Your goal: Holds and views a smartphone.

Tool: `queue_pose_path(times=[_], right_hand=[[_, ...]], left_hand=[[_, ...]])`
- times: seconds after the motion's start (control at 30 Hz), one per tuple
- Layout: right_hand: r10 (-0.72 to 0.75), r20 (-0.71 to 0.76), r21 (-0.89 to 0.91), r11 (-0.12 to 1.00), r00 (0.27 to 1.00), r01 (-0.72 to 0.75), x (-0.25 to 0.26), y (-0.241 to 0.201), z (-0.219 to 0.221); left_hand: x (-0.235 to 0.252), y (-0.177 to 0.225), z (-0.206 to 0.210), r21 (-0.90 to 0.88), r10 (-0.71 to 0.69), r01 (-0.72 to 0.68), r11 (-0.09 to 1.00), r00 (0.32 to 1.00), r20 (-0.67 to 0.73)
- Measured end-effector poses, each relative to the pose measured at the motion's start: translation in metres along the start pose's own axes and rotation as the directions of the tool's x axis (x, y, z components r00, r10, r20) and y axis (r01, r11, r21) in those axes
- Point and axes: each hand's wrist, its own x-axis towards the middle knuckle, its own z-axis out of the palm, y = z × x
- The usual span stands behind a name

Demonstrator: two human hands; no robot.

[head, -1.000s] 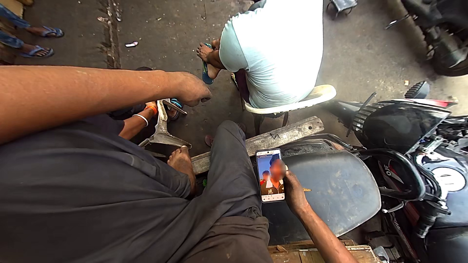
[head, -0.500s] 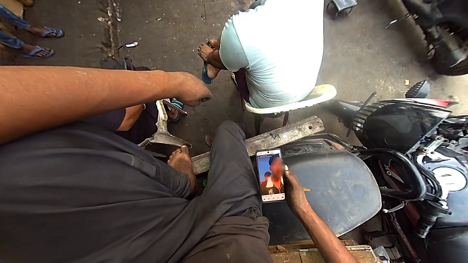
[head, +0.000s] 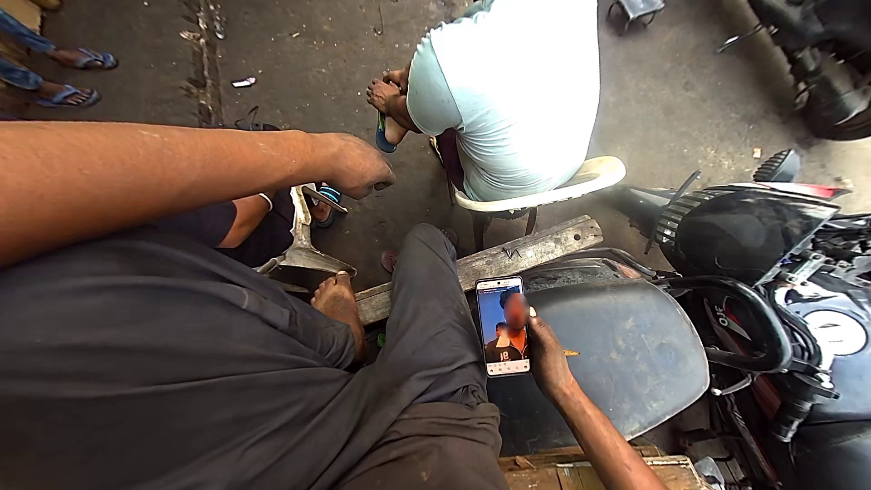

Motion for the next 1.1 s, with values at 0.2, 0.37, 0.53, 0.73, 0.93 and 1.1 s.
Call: queue_pose_path(times=[0.2, 0.37, 0.53, 0.73, 0.93, 1.1], right_hand=[[-0.006, -0.003, 0.018, 1.0, 1.0, 0.006, -0.0002, -0.0004, 0.0006], [0.001, -0.01, 0.017, 1.0, 1.0, -0.001, -0.0005, -0.0006, 0.0011], [0.009, -0.023, 0.026, 1.0, 1.0, -0.009, -0.0014, -0.0014, 0.0016], [0.005, -0.013, 0.008, 1.0, 1.0, -0.005, -0.0008, -0.0005, 0.001], [-0.015, 0.007, 0.004, 1.0, 1.0, 0.015, 0.0, -0.0008, 0.0003], [-0.009, 0.0, -0.005, 1.0, 1.0, 0.009, -0.0002, -0.0008, 0.0008]], left_hand=[[-0.0015, -0.0007, -0.0002, 0.007, 0.025, -0.025, 1.0, 1.0, -0.008], [-0.0017, -0.0009, -0.0002, 0.018, 0.025, -0.025, 1.0, 1.0, 0.001], [-0.0012, -0.0001, -0.0012, 0.004, -0.011, 0.011, 1.0, 0.999, 0.051], [0.0005, -0.0009, 0.0004, 0.004, -0.017, 0.017, 1.0, 0.998, 0.055], [-0.0001, -0.0005, 0.0004, -0.012, -0.042, 0.042, 0.999, 0.998, 0.045], [-0.0002, -0.0014, 0.0004, -0.003, -0.027, 0.027, 1.0, 0.999, 0.041]])
